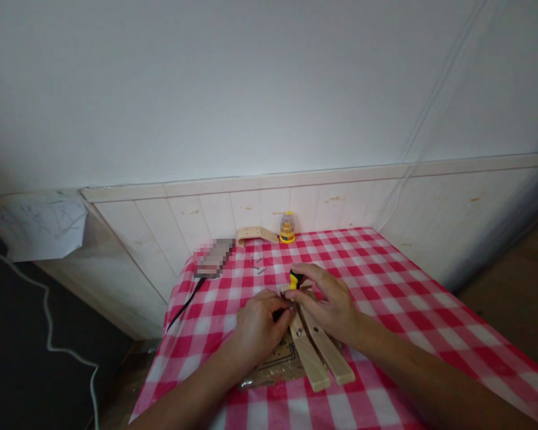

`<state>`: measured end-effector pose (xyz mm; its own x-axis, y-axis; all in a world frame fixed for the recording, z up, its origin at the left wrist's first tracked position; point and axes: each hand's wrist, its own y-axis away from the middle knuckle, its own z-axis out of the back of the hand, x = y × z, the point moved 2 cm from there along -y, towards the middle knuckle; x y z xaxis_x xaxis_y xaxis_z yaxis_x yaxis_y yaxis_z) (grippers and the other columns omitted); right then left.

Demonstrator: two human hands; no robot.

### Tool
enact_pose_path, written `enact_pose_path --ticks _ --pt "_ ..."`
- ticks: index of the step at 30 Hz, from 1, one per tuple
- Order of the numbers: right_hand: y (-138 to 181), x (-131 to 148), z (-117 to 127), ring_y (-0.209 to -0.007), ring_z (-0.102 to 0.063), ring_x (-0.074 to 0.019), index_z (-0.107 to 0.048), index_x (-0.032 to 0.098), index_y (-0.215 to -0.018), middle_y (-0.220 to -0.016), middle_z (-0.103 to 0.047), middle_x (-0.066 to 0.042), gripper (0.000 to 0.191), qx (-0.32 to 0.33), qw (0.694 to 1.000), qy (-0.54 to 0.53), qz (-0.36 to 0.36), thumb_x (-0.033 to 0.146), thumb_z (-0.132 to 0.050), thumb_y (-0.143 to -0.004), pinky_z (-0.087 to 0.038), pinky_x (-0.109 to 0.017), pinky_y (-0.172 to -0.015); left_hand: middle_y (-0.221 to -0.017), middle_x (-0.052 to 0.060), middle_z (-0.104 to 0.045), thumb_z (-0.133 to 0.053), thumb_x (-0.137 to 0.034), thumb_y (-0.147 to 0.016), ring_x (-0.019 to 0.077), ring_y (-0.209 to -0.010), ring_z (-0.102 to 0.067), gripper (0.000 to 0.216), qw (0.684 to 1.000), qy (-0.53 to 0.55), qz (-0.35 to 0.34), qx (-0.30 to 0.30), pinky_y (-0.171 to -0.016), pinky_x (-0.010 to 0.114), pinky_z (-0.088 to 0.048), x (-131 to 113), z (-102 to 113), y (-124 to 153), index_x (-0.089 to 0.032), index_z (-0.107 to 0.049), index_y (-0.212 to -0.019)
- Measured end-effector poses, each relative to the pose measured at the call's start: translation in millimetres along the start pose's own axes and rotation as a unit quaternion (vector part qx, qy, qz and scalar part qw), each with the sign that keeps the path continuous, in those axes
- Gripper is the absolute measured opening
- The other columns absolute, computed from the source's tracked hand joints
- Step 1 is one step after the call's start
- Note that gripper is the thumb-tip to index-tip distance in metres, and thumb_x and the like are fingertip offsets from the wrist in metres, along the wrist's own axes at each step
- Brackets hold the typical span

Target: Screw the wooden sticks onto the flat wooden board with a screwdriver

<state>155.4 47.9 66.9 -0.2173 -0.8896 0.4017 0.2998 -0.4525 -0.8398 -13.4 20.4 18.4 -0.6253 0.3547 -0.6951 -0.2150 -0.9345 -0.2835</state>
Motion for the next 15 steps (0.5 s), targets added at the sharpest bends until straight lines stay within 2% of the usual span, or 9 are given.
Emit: enact_pose_path --ticks 7,15 --pt "3.6 1.3 5.5 -0.096 -0.078 -0.0208 -0.057 0.025 -0.142 -0.119 -0.077 -0.011 0.042 0.034 0.999 -0.003 -0.018 0.018 -0.054 -0.101 -0.066 -0.031 -0.081 -0.089 0.005 -0.076 -0.060 -0.028 -0.094 0.0220 -0.086 -0.069 0.020 1.000 -0.010 0.001 0.009 -0.076 0.030 -0.052 -3.1 2.2 0.5 -0.023 -0.079 -0.089" --pt "4.9 0.4 3.1 -0.093 -0.078 -0.0207 -0.059 0.025 -0.139 -0.117 -0.077 -0.010 0.043 0.019 0.999 0.009 -0.025 0.015 -0.058 -0.097 -0.067 -0.032 -0.082 -0.090 0.005 -0.076 -0.060 -0.027 -0.093 0.0212 -0.085 -0.069 0.020 1.000 -0.005 -0.007 0.000 -0.076 0.030 -0.051 -5.2 1.7 0.4 -0.022 -0.079 -0.090"
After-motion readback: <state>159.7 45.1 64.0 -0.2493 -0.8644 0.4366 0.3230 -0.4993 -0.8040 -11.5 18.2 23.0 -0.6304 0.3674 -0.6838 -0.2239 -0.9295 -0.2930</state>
